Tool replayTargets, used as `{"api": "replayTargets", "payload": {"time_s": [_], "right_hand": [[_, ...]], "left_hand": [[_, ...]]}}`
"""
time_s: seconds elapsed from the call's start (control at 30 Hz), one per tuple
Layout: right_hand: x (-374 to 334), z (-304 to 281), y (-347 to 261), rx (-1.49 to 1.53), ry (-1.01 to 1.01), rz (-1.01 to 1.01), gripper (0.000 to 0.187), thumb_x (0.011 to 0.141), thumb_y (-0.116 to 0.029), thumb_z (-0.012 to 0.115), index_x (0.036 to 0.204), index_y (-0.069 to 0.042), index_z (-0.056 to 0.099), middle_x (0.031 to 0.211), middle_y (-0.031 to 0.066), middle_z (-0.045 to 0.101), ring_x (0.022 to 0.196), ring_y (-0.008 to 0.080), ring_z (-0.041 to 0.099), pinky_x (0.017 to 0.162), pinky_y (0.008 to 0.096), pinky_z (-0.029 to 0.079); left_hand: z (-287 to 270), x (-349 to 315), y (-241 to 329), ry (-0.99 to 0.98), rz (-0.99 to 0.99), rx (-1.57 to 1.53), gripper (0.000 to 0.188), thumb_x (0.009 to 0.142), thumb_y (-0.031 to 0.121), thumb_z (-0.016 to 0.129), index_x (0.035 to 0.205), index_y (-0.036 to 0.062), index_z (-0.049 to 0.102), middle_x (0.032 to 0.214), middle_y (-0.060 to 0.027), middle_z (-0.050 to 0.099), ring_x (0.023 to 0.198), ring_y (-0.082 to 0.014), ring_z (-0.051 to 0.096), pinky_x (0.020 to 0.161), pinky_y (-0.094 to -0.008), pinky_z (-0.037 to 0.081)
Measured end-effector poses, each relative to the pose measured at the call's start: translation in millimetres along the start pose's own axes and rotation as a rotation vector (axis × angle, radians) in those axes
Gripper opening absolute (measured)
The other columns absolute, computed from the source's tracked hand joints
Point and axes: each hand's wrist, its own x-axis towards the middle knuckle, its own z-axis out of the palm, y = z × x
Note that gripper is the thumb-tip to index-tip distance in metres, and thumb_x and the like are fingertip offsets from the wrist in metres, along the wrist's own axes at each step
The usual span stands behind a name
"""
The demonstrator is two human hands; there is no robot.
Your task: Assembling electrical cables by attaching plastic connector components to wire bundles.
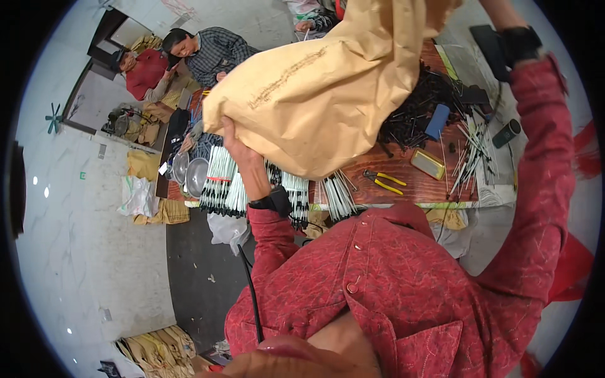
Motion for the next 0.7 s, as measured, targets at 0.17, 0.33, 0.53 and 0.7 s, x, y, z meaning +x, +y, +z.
{"api": "replayTargets", "payload": {"time_s": [0.17,0.33,0.53,0.7], "right_hand": [[-17.3,23.6,63.3,-0.084,0.019,0.091,0.027,0.095,-0.026,0.048,0.087,-0.003,0.061,0.078,-0.0015,0.057,0.078,0.0118,0.052,0.072,0.0334,0.045],[-87.3,50.9,146.6,0.182,0.095,0.269,0.033,0.091,-0.032,0.054,0.091,-0.001,0.062,0.075,0.0143,0.063,0.072,0.0227,0.061,0.068,0.0394,0.048],[-223.8,12.1,248.1,0.009,-0.068,0.5,0.038,0.09,-0.036,0.057,0.098,0.001,0.064,0.086,0.0125,0.066,0.081,0.0214,0.062,0.074,0.0367,0.048],[-310.8,2.5,267.1,-0.071,-0.255,0.677,0.044,0.09,-0.039,0.059,0.105,0.002,0.065,0.097,0.0108,0.068,0.09,0.0201,0.064,0.08,0.034,0.048]], "left_hand": [[57.5,8.5,23.4,0.045,-0.026,0.144,0.054,0.098,0.034,0.055,0.14,0.0024,0.043,0.138,-0.0156,0.051,0.124,-0.0314,0.052,0.107,-0.0464,0.042],[77.8,3.4,25.4,-0.051,-0.033,0.147,0.056,0.094,0.035,0.06,0.137,0.0019,0.047,0.137,-0.0155,0.053,0.125,-0.0331,0.05,0.11,-0.0475,0.037],[83.8,-38.1,21.2,-0.328,0.758,0.912,0.07,0.092,0.051,0.06,0.14,0.0024,0.042,0.139,-0.0128,0.048,0.123,-0.0257,0.05,0.109,-0.0401,0.038],[125.3,-49.7,39.5,-0.062,0.162,0.65,0.062,0.094,0.045,0.059,0.137,0.0012,0.046,0.139,-0.013,0.048,0.123,-0.0261,0.05,0.107,-0.0411,0.039]]}}
